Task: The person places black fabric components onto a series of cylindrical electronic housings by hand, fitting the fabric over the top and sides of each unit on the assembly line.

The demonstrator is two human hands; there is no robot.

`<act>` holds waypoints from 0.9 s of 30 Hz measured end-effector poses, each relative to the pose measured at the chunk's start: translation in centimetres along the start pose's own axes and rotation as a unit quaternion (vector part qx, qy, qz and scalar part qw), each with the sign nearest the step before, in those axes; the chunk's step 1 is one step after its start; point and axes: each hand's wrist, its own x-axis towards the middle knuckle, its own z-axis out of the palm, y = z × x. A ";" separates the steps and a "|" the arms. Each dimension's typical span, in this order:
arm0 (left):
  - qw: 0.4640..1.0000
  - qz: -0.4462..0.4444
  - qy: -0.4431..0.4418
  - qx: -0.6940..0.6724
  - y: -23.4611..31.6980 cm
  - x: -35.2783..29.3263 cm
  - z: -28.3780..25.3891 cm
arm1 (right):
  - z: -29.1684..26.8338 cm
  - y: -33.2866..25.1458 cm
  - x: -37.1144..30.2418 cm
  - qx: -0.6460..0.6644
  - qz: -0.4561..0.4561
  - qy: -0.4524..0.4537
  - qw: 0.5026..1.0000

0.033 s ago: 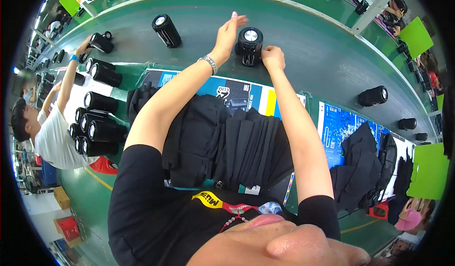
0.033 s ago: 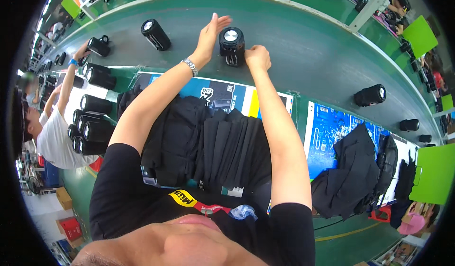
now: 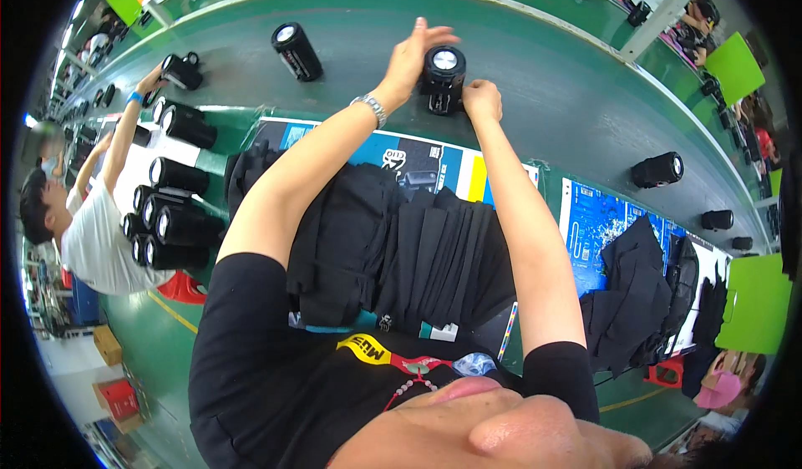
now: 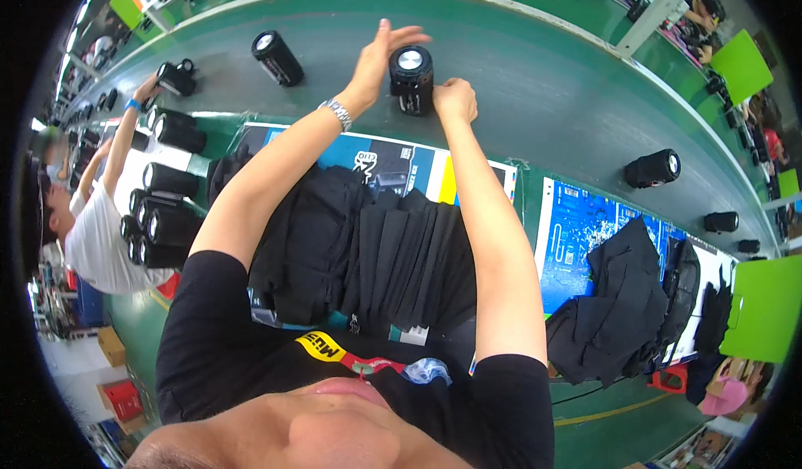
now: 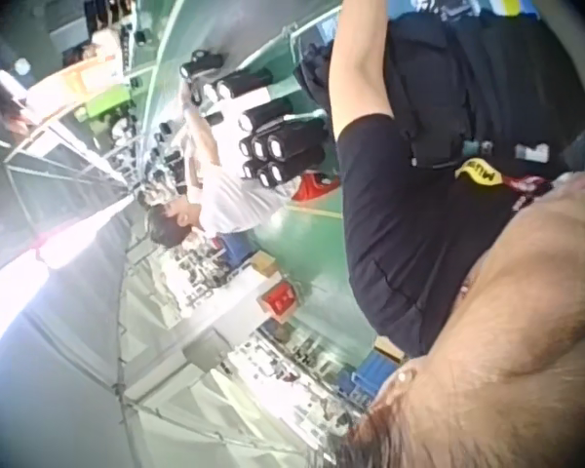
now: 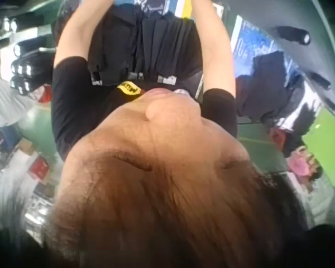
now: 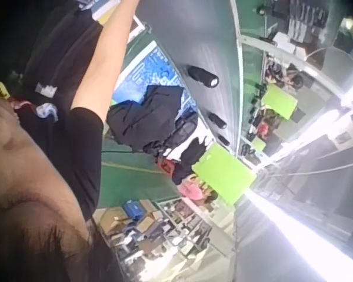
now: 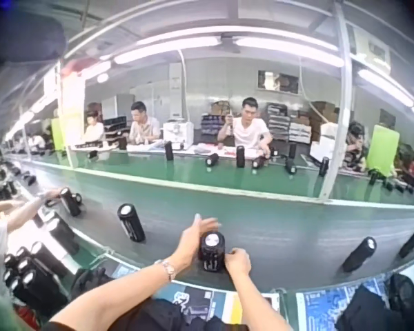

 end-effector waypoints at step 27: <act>0.845 -0.191 0.154 -0.475 4.5 -2.7 3.0 | -8.0 -1.1 -8.6 0.527 -0.008 -0.234 0.817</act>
